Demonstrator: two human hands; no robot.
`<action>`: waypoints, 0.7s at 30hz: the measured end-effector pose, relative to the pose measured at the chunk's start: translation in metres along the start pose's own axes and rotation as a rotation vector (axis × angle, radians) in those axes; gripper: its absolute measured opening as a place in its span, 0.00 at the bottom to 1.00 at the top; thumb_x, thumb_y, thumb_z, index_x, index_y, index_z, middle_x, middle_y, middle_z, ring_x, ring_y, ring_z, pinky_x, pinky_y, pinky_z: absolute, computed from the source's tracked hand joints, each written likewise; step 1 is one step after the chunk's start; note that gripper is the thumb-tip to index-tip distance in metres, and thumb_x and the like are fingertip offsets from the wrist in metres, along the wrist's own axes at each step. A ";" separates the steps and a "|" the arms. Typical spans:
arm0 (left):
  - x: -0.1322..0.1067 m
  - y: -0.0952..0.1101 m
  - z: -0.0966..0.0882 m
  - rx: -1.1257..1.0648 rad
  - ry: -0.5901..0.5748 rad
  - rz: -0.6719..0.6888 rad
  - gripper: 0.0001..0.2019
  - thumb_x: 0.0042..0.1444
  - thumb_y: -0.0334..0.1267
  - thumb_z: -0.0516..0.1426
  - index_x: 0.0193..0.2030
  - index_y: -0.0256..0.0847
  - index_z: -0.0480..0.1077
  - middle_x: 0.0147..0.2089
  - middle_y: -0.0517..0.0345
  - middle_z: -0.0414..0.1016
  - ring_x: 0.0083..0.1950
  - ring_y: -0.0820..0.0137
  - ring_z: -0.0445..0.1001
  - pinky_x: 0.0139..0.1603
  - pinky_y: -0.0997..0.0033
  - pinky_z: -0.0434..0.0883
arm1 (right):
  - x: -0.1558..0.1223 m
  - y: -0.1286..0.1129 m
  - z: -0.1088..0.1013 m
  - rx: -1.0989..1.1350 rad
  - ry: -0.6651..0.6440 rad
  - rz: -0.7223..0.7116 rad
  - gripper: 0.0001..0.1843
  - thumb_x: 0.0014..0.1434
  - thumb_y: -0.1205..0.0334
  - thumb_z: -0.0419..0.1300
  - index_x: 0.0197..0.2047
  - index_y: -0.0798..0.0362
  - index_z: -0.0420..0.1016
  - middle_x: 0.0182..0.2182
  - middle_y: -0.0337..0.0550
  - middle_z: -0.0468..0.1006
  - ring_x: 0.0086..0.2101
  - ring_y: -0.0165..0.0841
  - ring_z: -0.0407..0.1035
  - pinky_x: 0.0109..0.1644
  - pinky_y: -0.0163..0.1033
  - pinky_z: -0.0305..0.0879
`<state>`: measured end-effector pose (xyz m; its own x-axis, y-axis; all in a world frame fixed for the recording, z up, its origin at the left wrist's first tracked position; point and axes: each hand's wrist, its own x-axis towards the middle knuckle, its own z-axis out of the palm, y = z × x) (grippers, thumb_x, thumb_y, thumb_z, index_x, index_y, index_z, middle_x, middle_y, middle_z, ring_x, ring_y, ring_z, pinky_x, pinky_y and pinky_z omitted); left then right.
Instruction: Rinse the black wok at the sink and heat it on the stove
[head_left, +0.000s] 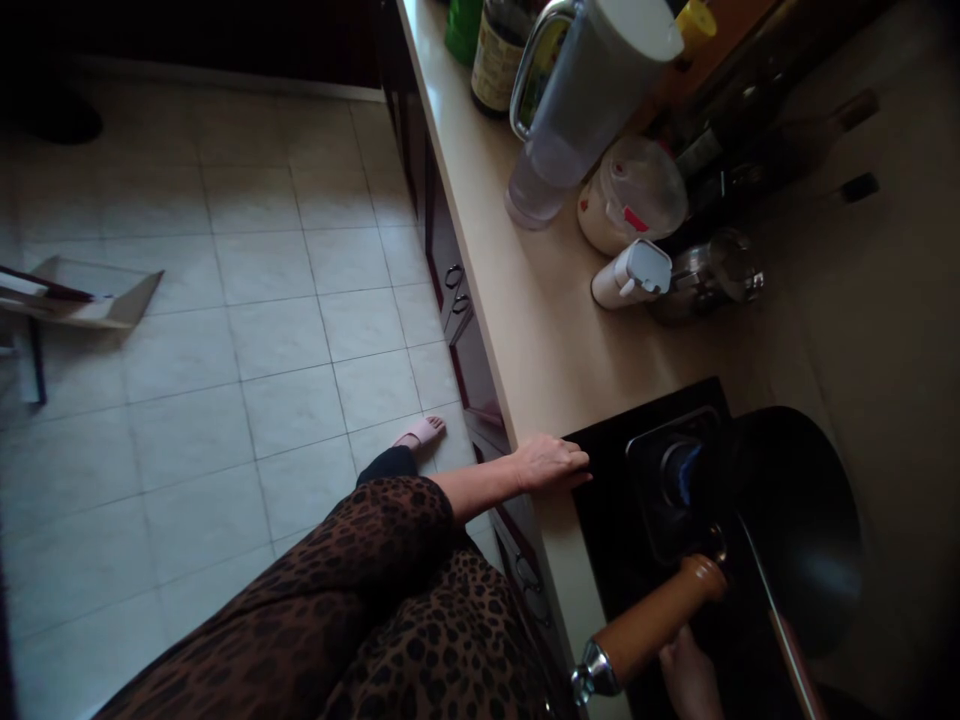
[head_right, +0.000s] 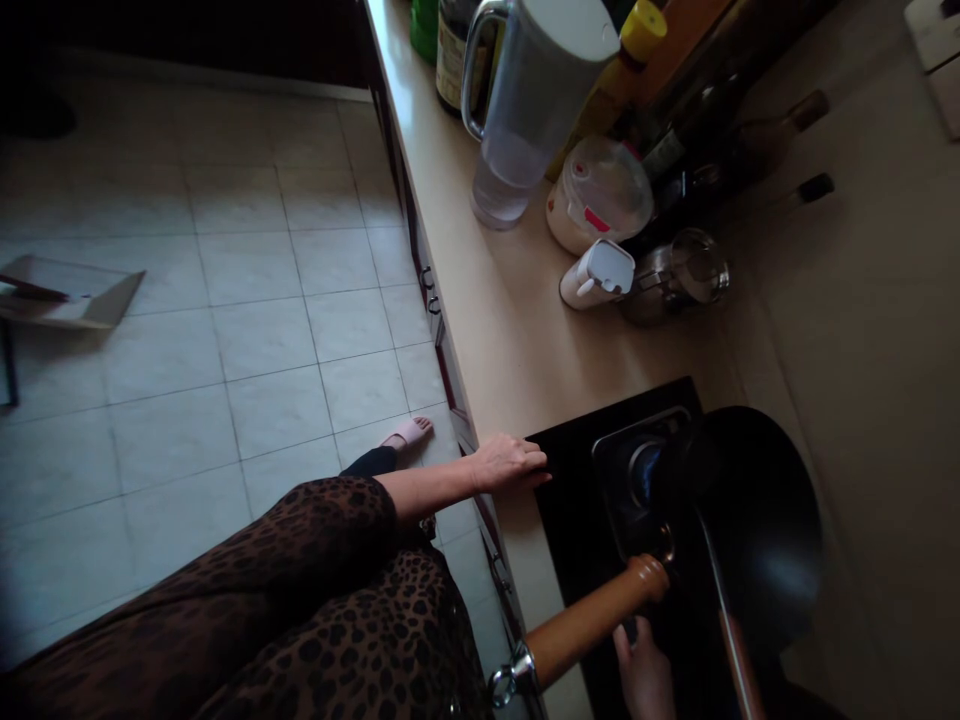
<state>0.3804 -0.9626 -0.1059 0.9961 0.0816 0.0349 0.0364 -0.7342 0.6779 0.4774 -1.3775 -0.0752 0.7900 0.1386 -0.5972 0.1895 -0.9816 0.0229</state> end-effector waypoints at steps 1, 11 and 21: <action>0.000 0.000 0.000 -0.001 0.004 0.002 0.16 0.62 0.50 0.49 0.35 0.43 0.70 0.35 0.58 0.77 0.31 0.72 0.74 0.19 0.69 0.46 | 0.001 0.001 0.001 0.000 0.011 -0.003 0.19 0.46 0.44 0.45 0.36 0.48 0.57 0.20 0.48 0.72 0.26 0.49 0.73 0.30 0.45 0.62; 0.000 -0.001 0.000 -0.064 -0.034 -0.025 0.15 0.62 0.50 0.49 0.36 0.43 0.70 0.38 0.58 0.77 0.34 0.70 0.75 0.20 0.71 0.49 | 0.002 0.009 0.002 0.010 0.017 -0.022 0.18 0.49 0.43 0.45 0.35 0.47 0.59 0.19 0.45 0.72 0.24 0.46 0.72 0.28 0.44 0.63; -0.001 -0.006 0.000 -0.263 -0.023 -0.076 0.15 0.61 0.49 0.50 0.33 0.41 0.69 0.37 0.54 0.76 0.35 0.68 0.74 0.28 0.73 0.62 | -0.018 -0.005 -0.017 0.200 0.044 0.173 0.23 0.51 0.37 0.45 0.37 0.47 0.59 0.22 0.45 0.77 0.23 0.42 0.74 0.31 0.44 0.69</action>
<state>0.3792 -0.9582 -0.1097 0.9930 0.1123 -0.0379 0.0918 -0.5264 0.8453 0.4723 -1.3726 -0.0506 0.8258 -0.0322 -0.5631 -0.0660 -0.9970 -0.0398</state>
